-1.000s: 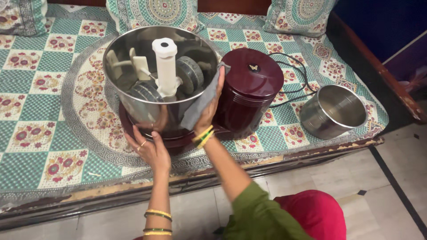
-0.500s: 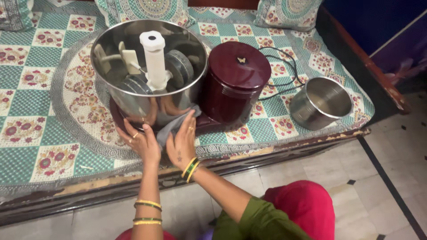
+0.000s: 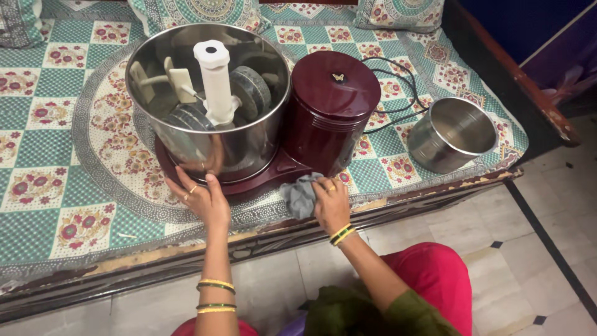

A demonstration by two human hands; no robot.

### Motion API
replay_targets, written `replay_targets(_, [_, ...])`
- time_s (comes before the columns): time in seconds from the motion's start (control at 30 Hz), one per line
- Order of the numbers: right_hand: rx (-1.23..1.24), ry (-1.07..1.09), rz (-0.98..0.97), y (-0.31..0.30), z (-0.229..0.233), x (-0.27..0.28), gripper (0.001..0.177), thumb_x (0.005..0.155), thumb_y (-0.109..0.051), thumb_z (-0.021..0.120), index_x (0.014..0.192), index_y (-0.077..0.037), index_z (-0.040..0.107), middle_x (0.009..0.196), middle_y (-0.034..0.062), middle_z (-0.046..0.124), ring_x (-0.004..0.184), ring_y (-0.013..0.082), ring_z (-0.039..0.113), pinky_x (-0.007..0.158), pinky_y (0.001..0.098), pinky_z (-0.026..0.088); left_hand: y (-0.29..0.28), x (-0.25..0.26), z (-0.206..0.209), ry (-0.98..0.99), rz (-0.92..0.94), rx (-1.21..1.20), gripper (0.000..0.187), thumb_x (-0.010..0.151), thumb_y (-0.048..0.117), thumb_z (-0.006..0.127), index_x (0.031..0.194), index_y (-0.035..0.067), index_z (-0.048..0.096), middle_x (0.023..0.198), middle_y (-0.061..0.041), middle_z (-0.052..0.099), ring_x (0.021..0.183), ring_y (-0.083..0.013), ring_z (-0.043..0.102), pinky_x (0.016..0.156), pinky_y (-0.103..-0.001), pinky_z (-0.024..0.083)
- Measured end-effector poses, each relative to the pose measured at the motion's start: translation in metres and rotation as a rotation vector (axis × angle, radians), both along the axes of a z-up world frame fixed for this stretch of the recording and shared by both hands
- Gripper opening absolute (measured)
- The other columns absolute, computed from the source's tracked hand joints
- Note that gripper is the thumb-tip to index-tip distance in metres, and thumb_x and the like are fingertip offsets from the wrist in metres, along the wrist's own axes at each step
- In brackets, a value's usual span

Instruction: The person wipes the exterior and interior surfaces of a wet grinder with a cloth, handling the lid, motor base, and drum.

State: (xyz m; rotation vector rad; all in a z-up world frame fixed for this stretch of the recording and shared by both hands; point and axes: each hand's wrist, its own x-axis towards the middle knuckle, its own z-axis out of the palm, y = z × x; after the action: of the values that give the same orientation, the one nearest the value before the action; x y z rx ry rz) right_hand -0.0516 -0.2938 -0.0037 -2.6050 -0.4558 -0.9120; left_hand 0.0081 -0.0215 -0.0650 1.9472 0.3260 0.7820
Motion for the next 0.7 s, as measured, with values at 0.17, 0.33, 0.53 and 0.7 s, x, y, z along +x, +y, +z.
replay_targets(0.17, [0.077, -0.017, 0.069, 0.035, 0.036, 0.028, 0.050, 0.079, -0.001, 0.060, 0.129, -0.002, 0.064, 0.127, 0.0161, 0.064, 0.117, 0.0366, 0.058, 0.102, 0.0462, 0.047, -0.003, 0.001, -0.006, -0.014, 0.024, 0.036, 0.077, 0.111, 0.049, 0.045, 0.167, 0.005, 0.015, 0.170, -0.034, 0.000, 0.160, -0.0507, 0.010, 0.129, -0.060, 0.013])
replay_targets(0.33, [-0.037, 0.104, 0.065, 0.078, 0.055, 0.043, 0.045, 0.084, -0.012, 0.066, 0.125, 0.002, 0.059, 0.125, 0.0196, 0.061, 0.115, 0.0387, 0.056, 0.100, 0.0479, 0.045, -0.003, -0.004, 0.000, 0.024, 0.001, -0.001, 0.077, 0.111, 0.049, 0.044, 0.167, 0.005, 0.014, 0.170, -0.034, -0.002, 0.159, -0.0512, 0.008, 0.127, -0.061, 0.012])
replay_targets(0.53, [0.017, -0.047, 0.115, 0.044, 0.039, 0.030, 0.049, 0.086, -0.001, 0.062, 0.134, -0.007, 0.064, 0.127, 0.0140, 0.065, 0.113, 0.0347, 0.060, 0.099, 0.0450, 0.049, 0.001, -0.006, 0.003, 0.010, -0.023, -0.018, 0.078, 0.110, 0.049, 0.047, 0.166, 0.004, 0.017, 0.169, -0.034, -0.001, 0.159, -0.0505, 0.009, 0.127, -0.062, 0.012])
replay_targets(0.7, [0.092, -0.092, 0.037, 0.010, 0.018, 0.013, 0.047, 0.084, 0.007, 0.064, 0.128, -0.010, 0.068, 0.123, 0.0127, 0.069, 0.106, 0.0324, 0.061, 0.096, 0.0423, 0.053, 0.001, -0.005, 0.002, -0.001, -0.019, -0.013, 0.077, 0.110, 0.047, 0.050, 0.165, 0.004, 0.019, 0.169, -0.034, 0.001, 0.159, -0.0505, 0.010, 0.128, -0.061, 0.013])
